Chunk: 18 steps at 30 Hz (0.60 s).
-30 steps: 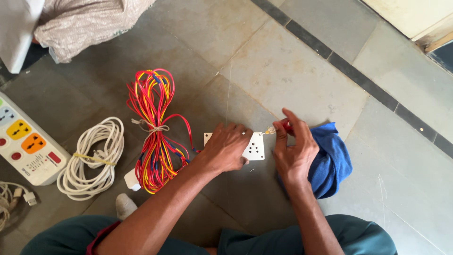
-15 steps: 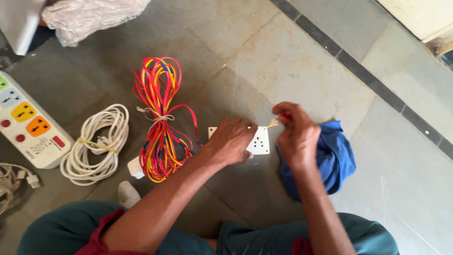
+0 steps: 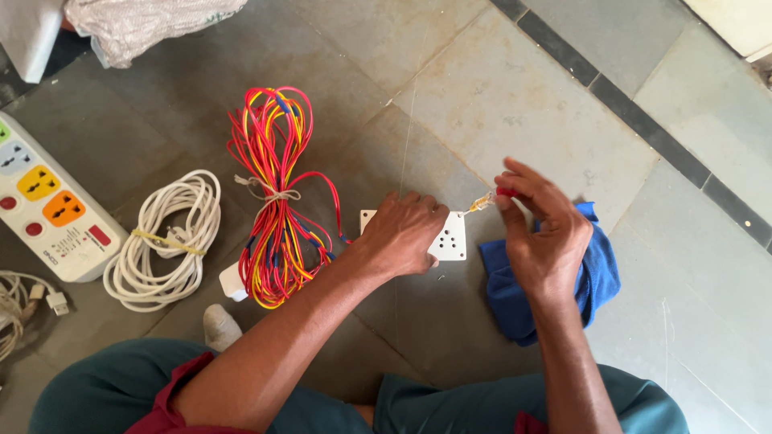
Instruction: The person sits on the floor and handles a bundle of multicolored wires and a white electrical socket. They wipe the socket with a blue cloth, then use a screwdriver to tighten screws on the back of the socket. The person also ties the wire bundle with a string.
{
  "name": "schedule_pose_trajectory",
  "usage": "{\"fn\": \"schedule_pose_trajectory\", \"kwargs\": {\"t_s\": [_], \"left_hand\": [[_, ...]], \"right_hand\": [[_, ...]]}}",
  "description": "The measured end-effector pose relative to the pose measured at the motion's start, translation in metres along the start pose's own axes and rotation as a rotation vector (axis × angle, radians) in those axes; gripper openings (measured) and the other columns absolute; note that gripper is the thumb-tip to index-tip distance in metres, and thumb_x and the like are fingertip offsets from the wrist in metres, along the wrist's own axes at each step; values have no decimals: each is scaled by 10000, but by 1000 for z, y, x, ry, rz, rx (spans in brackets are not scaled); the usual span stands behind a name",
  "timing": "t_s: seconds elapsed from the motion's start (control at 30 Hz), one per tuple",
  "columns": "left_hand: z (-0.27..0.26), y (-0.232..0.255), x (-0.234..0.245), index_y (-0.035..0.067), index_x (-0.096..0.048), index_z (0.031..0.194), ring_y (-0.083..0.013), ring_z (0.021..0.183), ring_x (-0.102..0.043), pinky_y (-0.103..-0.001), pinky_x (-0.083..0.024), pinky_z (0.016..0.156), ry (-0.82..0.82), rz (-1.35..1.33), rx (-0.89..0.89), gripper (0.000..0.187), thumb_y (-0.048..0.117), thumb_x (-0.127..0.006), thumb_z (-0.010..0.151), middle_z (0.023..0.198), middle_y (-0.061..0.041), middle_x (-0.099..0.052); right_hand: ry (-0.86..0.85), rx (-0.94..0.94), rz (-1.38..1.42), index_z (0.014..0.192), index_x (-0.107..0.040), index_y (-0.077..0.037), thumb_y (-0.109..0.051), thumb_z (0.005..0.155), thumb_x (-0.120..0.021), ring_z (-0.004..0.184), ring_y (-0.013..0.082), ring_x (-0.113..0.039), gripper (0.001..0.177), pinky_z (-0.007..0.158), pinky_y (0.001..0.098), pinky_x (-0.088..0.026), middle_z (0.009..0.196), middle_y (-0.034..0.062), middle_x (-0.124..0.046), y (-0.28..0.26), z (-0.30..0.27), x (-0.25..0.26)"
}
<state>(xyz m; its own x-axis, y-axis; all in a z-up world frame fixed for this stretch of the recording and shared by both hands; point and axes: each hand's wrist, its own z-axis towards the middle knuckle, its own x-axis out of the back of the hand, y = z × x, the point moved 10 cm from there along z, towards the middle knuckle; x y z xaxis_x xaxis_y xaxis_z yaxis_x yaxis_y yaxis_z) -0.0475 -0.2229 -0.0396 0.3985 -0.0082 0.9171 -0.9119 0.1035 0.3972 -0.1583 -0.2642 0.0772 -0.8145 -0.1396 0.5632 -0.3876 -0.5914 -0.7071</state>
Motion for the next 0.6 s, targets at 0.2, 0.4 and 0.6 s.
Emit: {"fn": "schedule_pose_trajectory", "kwargs": {"t_s": [0.2, 0.4, 0.6], "left_hand": [[-5, 7, 8, 1, -655, 1062, -310, 1061, -616, -518, -499, 849, 90, 2, -28, 707, 318, -954, 504, 1045, -130, -651], [0, 7, 5, 29, -644, 1053, -288, 1118, -578, -482, -501, 830, 33, 27, -41, 600, 199, -924, 550, 1102, -110, -595], [2, 10, 10, 30, -641, 1091, -295, 1112, -575, -482, -493, 809, 81, -28, -58, 655, 177, -927, 521, 1098, -112, -593]], "right_hand": [[74, -79, 4, 1154, -712, -31, 65, 886, -770, 1043, 204, -747, 290, 916, 300, -603, 1100, 91, -764, 5, -2, 3], [42, -21, 78, 1192, -718, -22, 78, 959, -706, 1085, 199, -747, 253, 955, 295, -638, 1209, 118, -727, 5, -5, 0], [45, 42, -14, 1199, -730, -7, 54, 912, -782, 1067, 227, -731, 298, 926, 324, -634, 1204, 141, -706, -5, -6, 0]]}}
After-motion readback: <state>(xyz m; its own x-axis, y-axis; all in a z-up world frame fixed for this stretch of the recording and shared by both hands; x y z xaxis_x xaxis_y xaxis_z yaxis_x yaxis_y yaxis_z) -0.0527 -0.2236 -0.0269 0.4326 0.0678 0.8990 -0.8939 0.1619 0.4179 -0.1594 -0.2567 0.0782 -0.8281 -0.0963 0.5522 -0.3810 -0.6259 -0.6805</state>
